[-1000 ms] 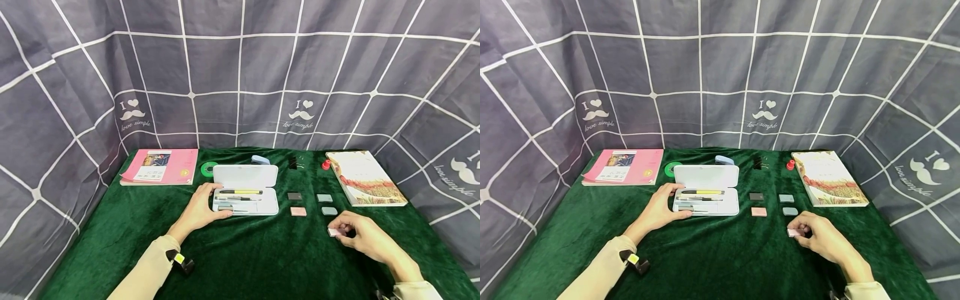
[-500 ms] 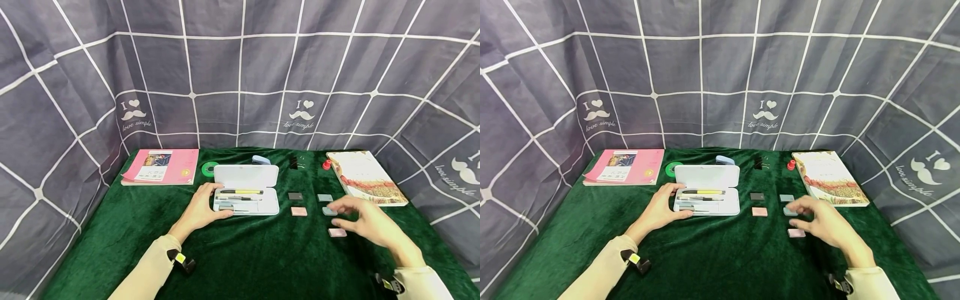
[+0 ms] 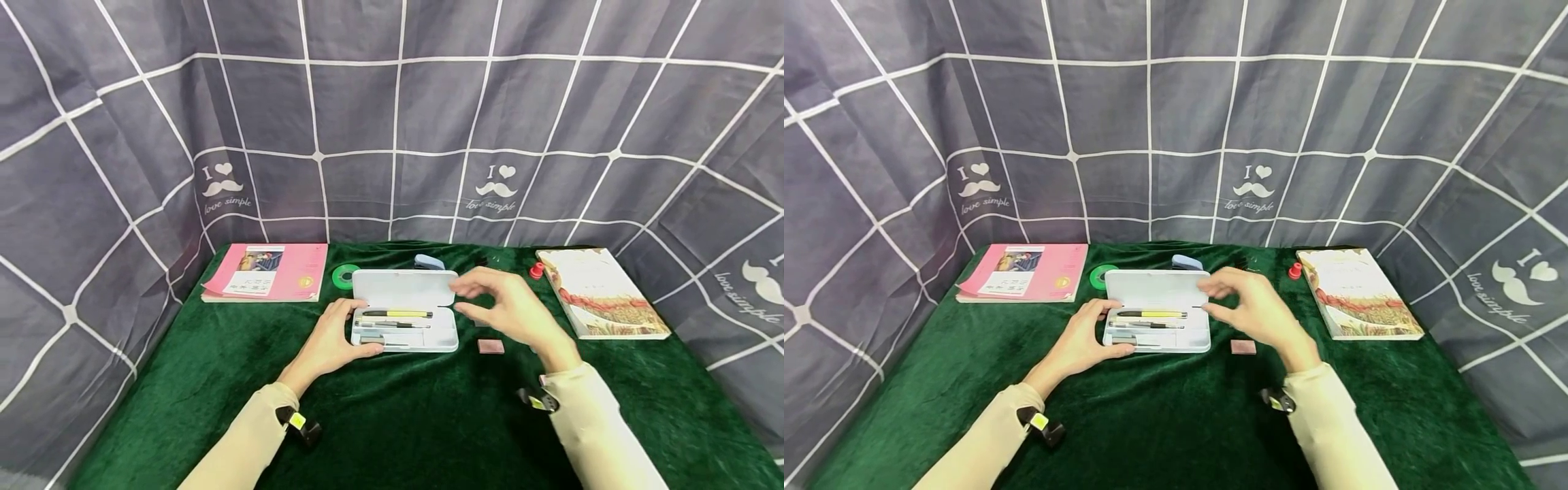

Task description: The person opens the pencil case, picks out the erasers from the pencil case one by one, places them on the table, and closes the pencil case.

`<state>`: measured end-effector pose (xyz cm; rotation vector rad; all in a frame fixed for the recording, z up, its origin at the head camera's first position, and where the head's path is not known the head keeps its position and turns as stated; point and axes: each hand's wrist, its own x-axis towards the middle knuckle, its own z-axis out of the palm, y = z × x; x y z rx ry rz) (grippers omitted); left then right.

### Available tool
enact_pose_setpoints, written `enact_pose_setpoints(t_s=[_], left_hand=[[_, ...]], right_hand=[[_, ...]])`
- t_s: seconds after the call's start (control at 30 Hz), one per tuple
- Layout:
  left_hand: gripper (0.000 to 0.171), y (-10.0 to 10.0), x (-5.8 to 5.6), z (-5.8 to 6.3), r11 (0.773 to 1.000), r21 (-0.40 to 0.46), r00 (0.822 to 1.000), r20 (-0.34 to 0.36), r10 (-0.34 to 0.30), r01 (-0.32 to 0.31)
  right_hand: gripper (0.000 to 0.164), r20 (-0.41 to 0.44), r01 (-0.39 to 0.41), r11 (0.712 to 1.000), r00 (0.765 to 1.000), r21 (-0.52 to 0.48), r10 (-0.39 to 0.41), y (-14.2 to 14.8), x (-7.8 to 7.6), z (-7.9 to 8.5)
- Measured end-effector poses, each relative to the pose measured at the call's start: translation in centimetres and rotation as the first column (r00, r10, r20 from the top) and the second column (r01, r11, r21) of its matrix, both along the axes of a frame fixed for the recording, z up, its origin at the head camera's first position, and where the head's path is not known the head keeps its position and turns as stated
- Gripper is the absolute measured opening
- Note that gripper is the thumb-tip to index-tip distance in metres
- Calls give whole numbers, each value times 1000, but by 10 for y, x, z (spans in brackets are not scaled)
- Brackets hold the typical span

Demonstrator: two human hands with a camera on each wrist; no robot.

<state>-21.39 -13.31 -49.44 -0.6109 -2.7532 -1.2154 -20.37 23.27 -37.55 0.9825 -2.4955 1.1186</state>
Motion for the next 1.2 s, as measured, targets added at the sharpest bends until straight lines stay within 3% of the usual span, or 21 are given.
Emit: enact_pose_setpoints(t_s=[0.17, 0.3, 0.47, 0.63, 0.9, 1.2], left_hand=[[87, 0, 1, 1, 1000, 11, 1000, 15, 0, 0], [87, 1, -1, 1, 1000, 7, 1000, 12, -6, 5], [87, 0, -2, 0, 1000, 13, 1000, -8, -12, 12], [86, -1, -2, -1, 1000, 14, 1000, -13, -9, 9], [86, -1, -1, -2, 1000, 15, 1000, 1, -5, 5], [86, 0, -1, 0, 1000, 17, 1000, 9, -2, 2]], right_hand=[[30, 79, -52, 999, 995, -12, 53, -45, -12, -6], [25, 139, -111, 994, 984, 5, 110, -70, -16, -21], [21, 233, -190, 981, 956, 41, 175, -87, -16, -41], [16, 311, -209, 970, 936, 121, 163, -94, -15, -53], [17, 162, -230, 937, 968, 262, 192, -98, -13, -54], [26, 133, -219, 920, 974, 325, 185, -106, -9, -53]])
